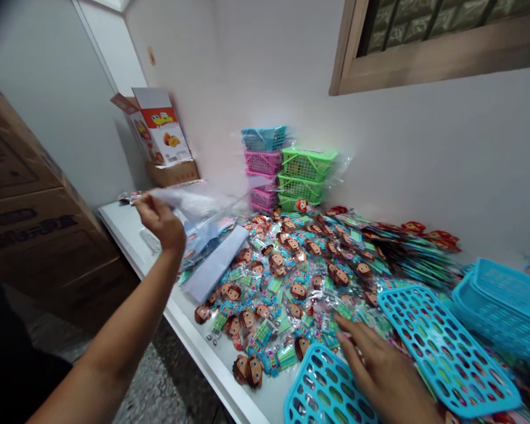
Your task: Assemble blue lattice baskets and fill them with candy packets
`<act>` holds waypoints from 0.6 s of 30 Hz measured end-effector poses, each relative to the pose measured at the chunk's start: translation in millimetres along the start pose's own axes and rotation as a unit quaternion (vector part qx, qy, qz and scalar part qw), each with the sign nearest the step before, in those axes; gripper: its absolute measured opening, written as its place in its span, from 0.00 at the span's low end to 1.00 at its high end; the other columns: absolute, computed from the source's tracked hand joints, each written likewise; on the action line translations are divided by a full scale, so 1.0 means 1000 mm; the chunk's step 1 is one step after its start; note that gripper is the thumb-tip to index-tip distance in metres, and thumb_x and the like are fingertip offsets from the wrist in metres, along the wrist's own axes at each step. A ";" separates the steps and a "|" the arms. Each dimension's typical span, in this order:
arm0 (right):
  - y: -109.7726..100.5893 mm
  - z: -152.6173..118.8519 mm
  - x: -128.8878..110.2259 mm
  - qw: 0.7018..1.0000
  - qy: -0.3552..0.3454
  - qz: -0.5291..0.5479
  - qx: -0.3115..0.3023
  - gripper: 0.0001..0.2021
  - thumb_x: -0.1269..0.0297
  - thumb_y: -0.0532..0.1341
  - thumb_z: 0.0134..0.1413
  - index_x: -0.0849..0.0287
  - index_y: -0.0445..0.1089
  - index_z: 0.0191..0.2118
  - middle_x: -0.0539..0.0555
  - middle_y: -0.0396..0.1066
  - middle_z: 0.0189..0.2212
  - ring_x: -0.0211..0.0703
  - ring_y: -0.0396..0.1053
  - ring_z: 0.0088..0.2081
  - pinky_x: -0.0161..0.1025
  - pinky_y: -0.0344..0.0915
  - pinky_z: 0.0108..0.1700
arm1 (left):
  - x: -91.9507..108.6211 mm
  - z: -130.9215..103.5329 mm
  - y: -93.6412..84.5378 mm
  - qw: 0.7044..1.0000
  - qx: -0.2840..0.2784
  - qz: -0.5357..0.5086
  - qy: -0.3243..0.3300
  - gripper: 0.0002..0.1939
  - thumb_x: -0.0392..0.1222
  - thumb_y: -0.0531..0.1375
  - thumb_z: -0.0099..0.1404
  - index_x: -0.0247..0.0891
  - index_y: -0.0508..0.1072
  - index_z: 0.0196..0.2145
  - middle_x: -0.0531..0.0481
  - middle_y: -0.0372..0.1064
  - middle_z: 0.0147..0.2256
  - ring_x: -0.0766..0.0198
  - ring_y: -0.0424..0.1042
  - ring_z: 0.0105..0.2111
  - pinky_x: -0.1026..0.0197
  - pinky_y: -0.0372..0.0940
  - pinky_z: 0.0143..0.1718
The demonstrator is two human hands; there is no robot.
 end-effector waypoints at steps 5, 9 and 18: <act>0.018 0.013 -0.050 0.997 -0.076 0.001 -0.025 0.17 0.58 0.52 0.63 0.51 0.65 0.55 0.54 0.71 0.50 0.48 0.70 0.51 0.50 0.70 0.51 | -0.063 -0.077 -0.033 0.970 -0.020 -0.056 -0.237 0.04 0.43 0.50 0.66 0.41 0.60 0.35 0.54 0.67 0.31 0.68 0.69 0.30 0.64 0.66 0.35; 0.017 0.027 -0.058 0.999 -0.045 0.012 0.007 0.21 0.56 0.53 0.62 0.53 0.60 0.59 0.57 0.68 0.53 0.51 0.66 0.54 0.52 0.67 0.53 | -0.073 -0.126 -0.033 0.905 -0.083 -0.133 -0.395 0.05 0.44 0.52 0.63 0.41 0.65 0.34 0.52 0.70 0.31 0.68 0.71 0.28 0.64 0.68 0.32; -0.021 0.031 -0.094 0.995 -0.069 0.044 0.054 0.40 0.50 0.58 0.57 0.53 0.38 0.67 0.60 0.46 0.65 0.56 0.46 0.65 0.58 0.52 0.62 | -0.026 -0.258 -0.032 0.697 -0.252 -0.216 -0.636 0.07 0.36 0.56 0.60 0.41 0.75 0.32 0.47 0.74 0.30 0.62 0.76 0.34 0.62 0.73 0.38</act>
Point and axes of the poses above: each hand's wrist, its own z-axis towards the middle knuckle, its own y-axis out of the palm, x = y × z, the point moved 8 cm from there along z, towards the middle knuckle
